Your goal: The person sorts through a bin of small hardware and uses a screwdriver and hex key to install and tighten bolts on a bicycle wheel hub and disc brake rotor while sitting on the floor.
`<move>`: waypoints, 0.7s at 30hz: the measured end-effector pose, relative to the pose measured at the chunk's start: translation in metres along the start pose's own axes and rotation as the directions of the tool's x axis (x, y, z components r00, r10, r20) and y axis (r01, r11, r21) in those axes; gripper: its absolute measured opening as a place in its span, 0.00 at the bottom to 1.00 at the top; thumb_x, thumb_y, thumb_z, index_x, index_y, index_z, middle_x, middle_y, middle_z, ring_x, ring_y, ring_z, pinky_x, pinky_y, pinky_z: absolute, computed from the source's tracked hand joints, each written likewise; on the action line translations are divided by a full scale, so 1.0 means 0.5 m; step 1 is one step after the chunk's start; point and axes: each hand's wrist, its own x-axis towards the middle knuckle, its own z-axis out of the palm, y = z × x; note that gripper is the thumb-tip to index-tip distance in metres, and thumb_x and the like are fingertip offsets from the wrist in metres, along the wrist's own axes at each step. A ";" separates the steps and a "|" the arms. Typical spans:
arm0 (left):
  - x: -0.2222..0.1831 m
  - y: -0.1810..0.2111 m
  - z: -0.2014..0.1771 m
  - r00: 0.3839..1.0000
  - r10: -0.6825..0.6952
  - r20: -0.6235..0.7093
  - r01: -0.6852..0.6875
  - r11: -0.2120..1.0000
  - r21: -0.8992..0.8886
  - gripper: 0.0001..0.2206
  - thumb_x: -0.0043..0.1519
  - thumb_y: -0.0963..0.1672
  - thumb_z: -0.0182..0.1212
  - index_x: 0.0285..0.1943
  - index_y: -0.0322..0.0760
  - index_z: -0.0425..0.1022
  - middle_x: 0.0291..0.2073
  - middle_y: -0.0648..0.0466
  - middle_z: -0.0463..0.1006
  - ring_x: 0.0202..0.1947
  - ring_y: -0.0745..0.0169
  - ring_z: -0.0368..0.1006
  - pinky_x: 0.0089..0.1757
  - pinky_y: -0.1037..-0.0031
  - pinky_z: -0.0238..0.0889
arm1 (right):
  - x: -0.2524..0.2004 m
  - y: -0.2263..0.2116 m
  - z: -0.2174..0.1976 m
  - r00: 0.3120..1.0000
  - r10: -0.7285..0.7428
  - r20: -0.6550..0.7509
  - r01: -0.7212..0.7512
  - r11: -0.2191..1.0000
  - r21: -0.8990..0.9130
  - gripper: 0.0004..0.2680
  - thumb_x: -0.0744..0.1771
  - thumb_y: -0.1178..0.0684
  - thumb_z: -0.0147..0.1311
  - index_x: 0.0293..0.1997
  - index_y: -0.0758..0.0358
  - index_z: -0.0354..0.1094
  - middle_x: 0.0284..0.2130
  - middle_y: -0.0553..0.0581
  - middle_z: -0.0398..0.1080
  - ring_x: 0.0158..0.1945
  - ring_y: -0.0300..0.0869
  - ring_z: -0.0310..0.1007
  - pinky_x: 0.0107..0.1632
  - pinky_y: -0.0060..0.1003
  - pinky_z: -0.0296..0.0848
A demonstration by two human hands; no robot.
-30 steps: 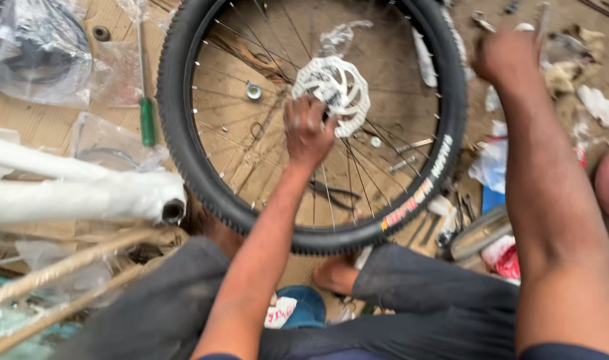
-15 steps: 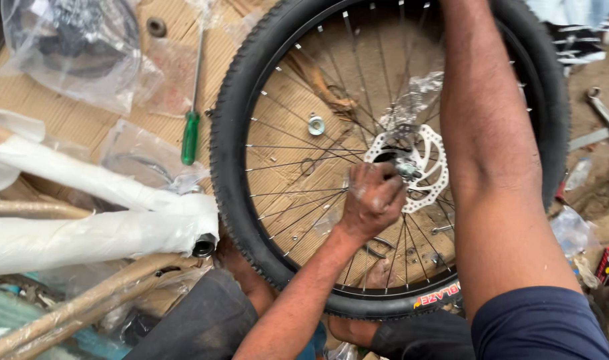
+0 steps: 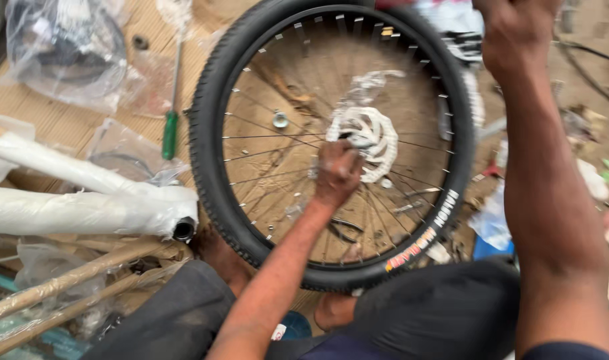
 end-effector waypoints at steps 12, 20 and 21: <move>0.000 -0.060 0.042 0.993 0.059 0.100 -0.080 0.971 0.227 0.05 0.55 0.39 0.69 0.39 0.32 0.81 0.41 0.48 0.77 0.46 0.49 0.68 0.48 0.58 0.66 | -0.275 -0.248 -0.347 0.642 0.758 -0.115 -0.179 0.294 0.939 0.06 0.77 0.67 0.50 0.62 0.76 0.61 0.41 0.61 0.68 0.37 0.47 0.75 0.44 0.45 0.80; -0.020 -0.002 0.047 0.971 -0.214 -0.107 0.229 0.961 0.153 0.13 0.49 0.41 0.73 0.42 0.34 0.81 0.52 0.46 0.76 0.56 0.50 0.66 0.51 0.66 0.69 | -0.309 -0.282 -0.340 0.572 0.817 -0.069 -0.240 0.247 0.939 0.07 0.73 0.62 0.53 0.56 0.71 0.62 0.39 0.59 0.71 0.36 0.49 0.83 0.41 0.46 0.84; -0.018 0.015 0.039 0.973 -0.181 -0.144 0.205 0.963 0.175 0.14 0.48 0.41 0.74 0.42 0.33 0.81 0.50 0.45 0.77 0.54 0.48 0.67 0.50 0.64 0.69 | -0.311 -0.267 -0.331 0.576 0.813 -0.080 -0.256 0.272 0.928 0.07 0.74 0.62 0.54 0.56 0.72 0.62 0.40 0.60 0.72 0.36 0.50 0.83 0.41 0.47 0.84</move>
